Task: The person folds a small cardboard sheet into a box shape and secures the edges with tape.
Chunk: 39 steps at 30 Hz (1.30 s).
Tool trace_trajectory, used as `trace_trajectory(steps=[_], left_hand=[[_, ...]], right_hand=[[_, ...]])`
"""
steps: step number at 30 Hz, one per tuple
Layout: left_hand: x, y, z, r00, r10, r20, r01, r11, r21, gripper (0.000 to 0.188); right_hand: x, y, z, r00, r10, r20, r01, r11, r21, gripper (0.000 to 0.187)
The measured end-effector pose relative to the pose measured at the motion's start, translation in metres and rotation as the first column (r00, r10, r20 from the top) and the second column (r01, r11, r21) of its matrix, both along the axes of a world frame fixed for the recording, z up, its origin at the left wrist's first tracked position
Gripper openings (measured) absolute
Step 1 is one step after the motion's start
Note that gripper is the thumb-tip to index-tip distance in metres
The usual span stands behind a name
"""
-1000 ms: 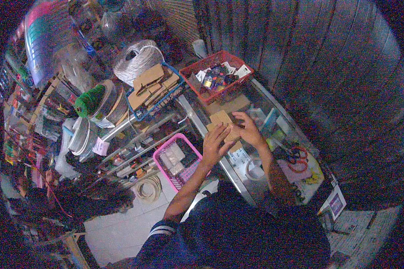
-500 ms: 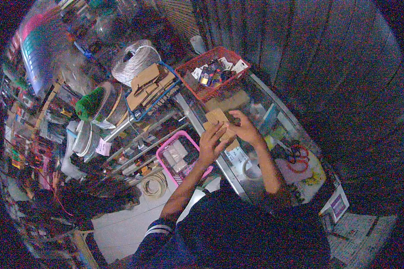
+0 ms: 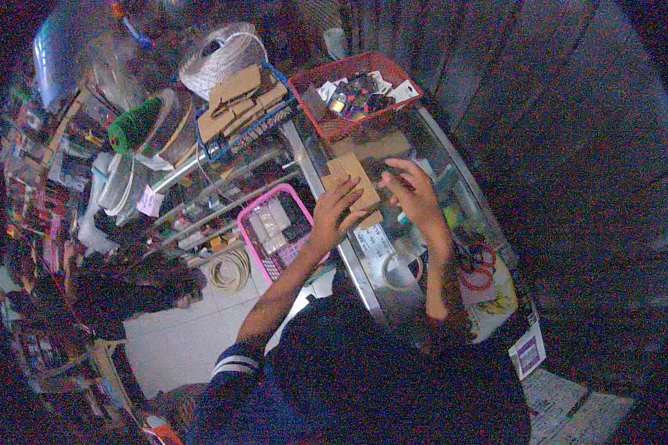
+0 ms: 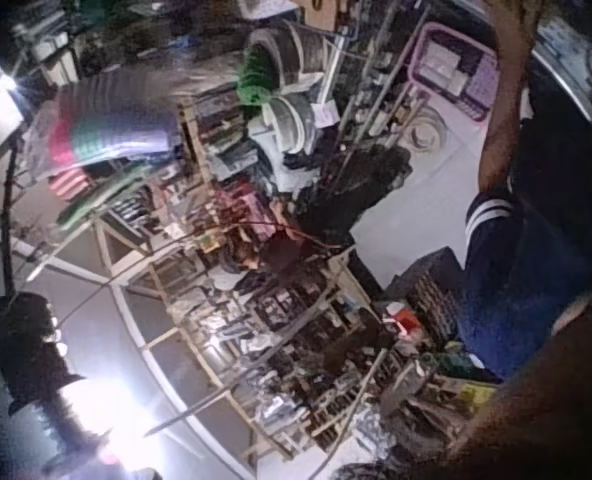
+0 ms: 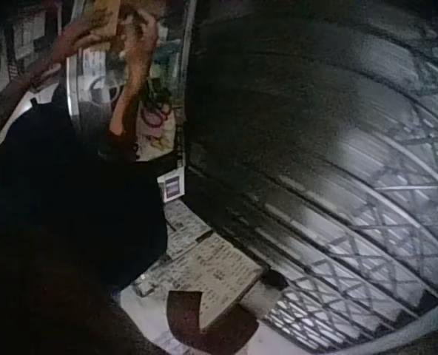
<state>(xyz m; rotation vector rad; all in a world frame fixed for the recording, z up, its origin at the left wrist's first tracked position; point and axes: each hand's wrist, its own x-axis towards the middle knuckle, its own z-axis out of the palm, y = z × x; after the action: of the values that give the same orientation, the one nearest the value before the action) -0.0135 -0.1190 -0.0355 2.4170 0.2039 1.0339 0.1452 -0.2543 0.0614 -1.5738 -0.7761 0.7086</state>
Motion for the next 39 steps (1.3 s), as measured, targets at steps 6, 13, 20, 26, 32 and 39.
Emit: trace_trajectory(steps=[6,13,20,26,32,39], left_hand=[[0.000,0.001,0.003,0.997,-0.020,-0.076,0.012,0.994,-0.109,0.050],[0.002,0.002,0.003,0.996,-0.043,-0.072,0.036,0.996,-0.087,0.047],[0.002,0.006,-0.004,0.997,-0.052,-0.059,0.048,0.997,-0.066,0.042],[0.001,0.006,-0.002,0.996,-0.062,-0.069,0.056,0.995,-0.081,0.042],[0.002,0.007,-0.003,0.997,-0.059,-0.049,0.057,0.997,-0.056,0.040],[0.002,0.010,-0.012,0.991,-0.070,-0.114,0.059,0.994,-0.097,0.047]], right_hand=[[-0.005,0.001,-0.001,0.990,0.115,-0.078,-0.121,0.989,-0.083,0.042],[-0.012,0.018,-0.036,0.986,0.060,0.158,-0.049,0.996,-0.072,0.042],[-0.022,0.024,-0.024,0.996,0.083,0.030,-0.079,0.991,-0.112,0.041],[-0.028,0.024,-0.017,0.994,0.078,0.078,-0.069,0.991,-0.115,0.041],[-0.028,0.025,-0.018,0.979,0.108,0.170,-0.097,0.993,-0.074,0.042],[-0.034,0.025,-0.004,0.964,0.166,0.210,-0.141,0.982,-0.127,0.042]])
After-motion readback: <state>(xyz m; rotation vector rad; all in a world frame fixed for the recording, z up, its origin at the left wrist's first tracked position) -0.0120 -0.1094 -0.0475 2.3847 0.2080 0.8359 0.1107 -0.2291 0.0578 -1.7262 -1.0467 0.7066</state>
